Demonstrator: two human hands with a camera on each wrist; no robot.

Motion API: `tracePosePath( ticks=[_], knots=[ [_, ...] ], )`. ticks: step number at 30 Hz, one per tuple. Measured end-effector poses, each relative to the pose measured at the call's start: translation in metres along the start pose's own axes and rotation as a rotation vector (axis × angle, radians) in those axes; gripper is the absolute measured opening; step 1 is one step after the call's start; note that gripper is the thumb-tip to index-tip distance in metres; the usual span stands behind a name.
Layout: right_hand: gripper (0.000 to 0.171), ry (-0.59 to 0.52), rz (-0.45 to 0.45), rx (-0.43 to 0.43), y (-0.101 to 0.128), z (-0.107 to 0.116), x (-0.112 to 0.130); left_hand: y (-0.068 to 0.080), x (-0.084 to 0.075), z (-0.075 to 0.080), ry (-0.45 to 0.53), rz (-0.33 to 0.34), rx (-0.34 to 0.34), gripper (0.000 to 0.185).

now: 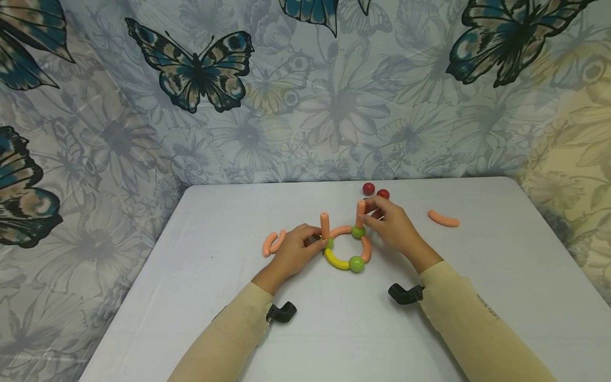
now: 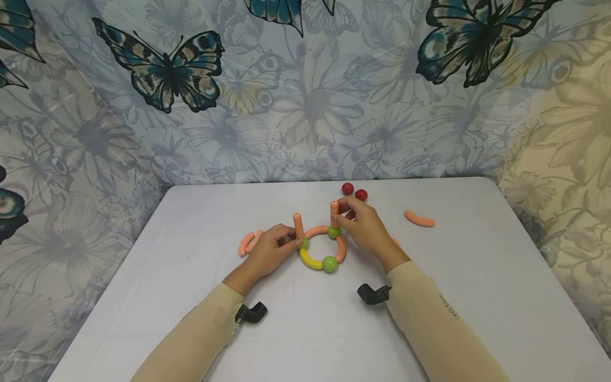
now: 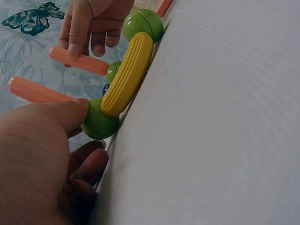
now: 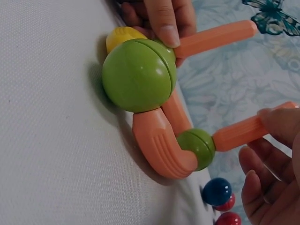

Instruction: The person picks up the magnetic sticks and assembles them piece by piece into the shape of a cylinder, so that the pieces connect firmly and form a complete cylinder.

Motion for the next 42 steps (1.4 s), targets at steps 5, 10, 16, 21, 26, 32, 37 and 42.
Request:
tracePosePath(
  ticks=[5,10,16,21,26,32,37,42],
  knots=[
    [0.030,0.006,0.000,0.005,0.000,0.000,0.002,0.000,0.000,0.000,0.003,0.003,-0.002,0.026],
    [0.033,0.003,0.002,0.006,0.001,0.002,0.001,0.000,0.000,0.000,0.008,0.017,-0.004,0.024],
    [0.039,-0.020,0.016,-0.023,0.012,0.013,-0.001,0.000,0.000,0.000,-0.018,-0.017,-0.016,0.026],
    [0.048,-0.050,-0.010,-0.051,0.025,0.031,-0.008,0.001,0.000,0.001,-0.022,-0.034,-0.027,0.025],
    [0.047,-0.071,-0.004,-0.097,0.044,0.056,-0.022,0.000,0.001,0.001,-0.016,-0.027,-0.030,0.026],
    [0.040,-0.015,0.018,-0.167,0.066,0.082,-0.056,0.000,0.001,0.001,-0.002,-0.024,-0.035,0.027],
    [0.040,-0.043,-0.034,-0.185,0.080,0.092,-0.087,0.000,0.001,0.001,-0.008,-0.020,-0.036,0.025],
    [0.041,-0.072,-0.033,-0.135,0.082,0.093,-0.098,0.000,0.000,0.000,-0.020,-0.017,-0.031,0.026]
  ],
)
Point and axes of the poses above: each hand's wrist, its own y-axis away from the middle knuckle, its own z-axis out of the back of the hand, x = y × z, the point moved 6 cm from there along -y, towards the middle knuckle, and after that the axes turned 4 degrees about -y, right-handed, at the moved point
